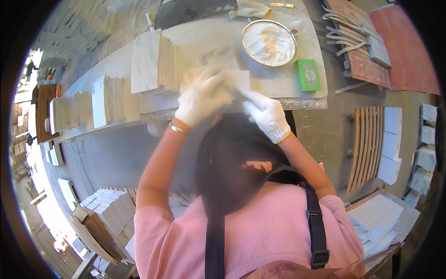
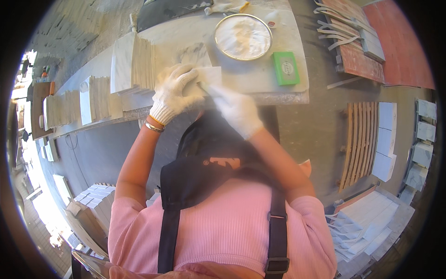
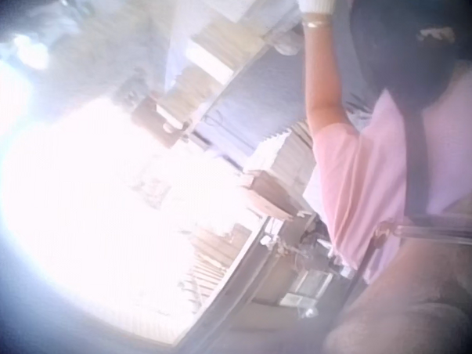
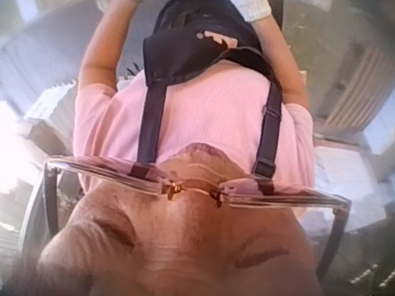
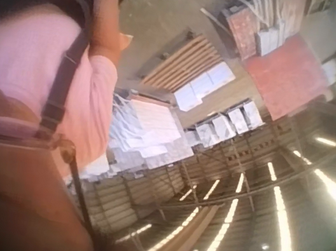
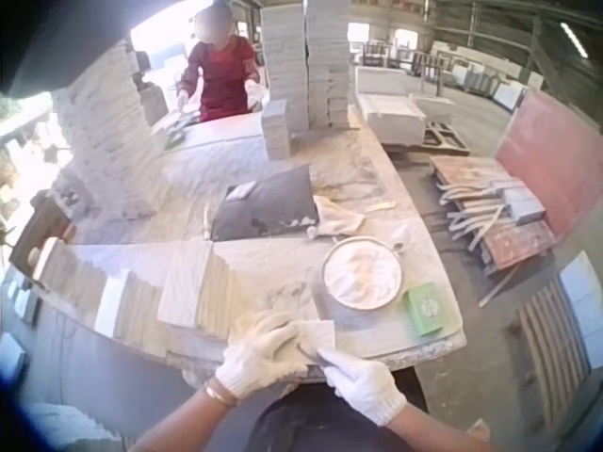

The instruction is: The person applies a white paste to the edges of rectangular tiles using a small metal spatula, then wipes the edges with a green sponge. The person repeats this process on multiple tiles, handling them one at a time.

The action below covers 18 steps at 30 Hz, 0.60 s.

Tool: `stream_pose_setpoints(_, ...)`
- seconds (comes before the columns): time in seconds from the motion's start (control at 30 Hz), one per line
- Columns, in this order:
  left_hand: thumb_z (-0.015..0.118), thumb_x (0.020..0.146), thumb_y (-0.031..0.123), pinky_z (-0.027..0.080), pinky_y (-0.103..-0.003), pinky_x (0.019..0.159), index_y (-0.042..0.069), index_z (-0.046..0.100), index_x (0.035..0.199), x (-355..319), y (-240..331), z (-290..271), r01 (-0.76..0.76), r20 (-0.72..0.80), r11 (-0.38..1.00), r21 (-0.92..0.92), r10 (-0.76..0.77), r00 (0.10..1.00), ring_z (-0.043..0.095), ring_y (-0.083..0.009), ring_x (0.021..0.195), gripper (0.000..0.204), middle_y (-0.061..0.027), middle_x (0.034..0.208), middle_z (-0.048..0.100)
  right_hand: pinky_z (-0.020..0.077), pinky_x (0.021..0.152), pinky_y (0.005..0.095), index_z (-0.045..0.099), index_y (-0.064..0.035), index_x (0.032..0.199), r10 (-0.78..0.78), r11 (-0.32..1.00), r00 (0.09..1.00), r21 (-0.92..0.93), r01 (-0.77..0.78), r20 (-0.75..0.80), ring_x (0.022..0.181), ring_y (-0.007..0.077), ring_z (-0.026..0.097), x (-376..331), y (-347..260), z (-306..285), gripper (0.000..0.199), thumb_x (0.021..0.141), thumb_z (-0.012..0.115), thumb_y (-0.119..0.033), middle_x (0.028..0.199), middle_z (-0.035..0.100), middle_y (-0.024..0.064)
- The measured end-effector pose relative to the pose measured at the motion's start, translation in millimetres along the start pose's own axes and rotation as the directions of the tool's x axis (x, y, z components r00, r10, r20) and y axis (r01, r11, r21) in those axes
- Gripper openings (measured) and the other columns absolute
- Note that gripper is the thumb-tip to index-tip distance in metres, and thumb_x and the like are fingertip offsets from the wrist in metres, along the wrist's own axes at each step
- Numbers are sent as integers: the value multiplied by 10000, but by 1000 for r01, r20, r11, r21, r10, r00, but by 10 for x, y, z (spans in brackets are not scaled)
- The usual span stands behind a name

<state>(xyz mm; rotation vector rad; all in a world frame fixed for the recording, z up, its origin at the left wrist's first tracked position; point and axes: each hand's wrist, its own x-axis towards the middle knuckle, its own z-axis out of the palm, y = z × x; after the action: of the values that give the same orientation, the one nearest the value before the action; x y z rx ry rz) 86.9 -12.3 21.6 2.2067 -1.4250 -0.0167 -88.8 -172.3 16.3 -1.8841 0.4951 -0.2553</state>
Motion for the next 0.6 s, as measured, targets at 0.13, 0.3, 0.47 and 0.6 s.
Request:
stream_pose_setpoints(0.13,883,676,431,426,-532,1096,100,583,1414,35,118,90,-54,18,991,121,52,998,532,-393,1319,862,-140,1386,615,502,581,220,618,-50,1439,360,820,933,476,-319,4,683,92,645,-128,58,-393,425,1018,646,-105,909,732,66)
stream_pose_setpoints(0.3,915,612,416,446,-541,1077,75,498,1489,265,297,69,21,155,985,169,-48,987,555,-417,1271,1029,-195,1347,614,526,618,248,626,-43,1421,349,726,937,630,-276,8,747,120,667,-188,102,-487,407,1019,646,-102,954,733,89)
stream_pose_setpoints(0.47,934,599,377,492,-527,1018,58,499,1463,273,350,-246,116,42,991,71,-119,992,594,-427,1187,1018,-210,1306,614,534,640,253,643,-47,1402,267,779,963,582,-234,30,754,126,669,-85,-110,-498,390,1015,639,-90,971,732,82)
stream_pose_setpoints(0.6,932,605,350,519,-513,991,93,541,1411,153,335,-398,77,-116,992,-100,-89,989,623,-426,1126,932,-215,1289,598,530,662,240,668,-57,1382,138,842,988,517,-155,70,753,104,654,84,-426,-470,373,1011,639,-83,979,731,72)
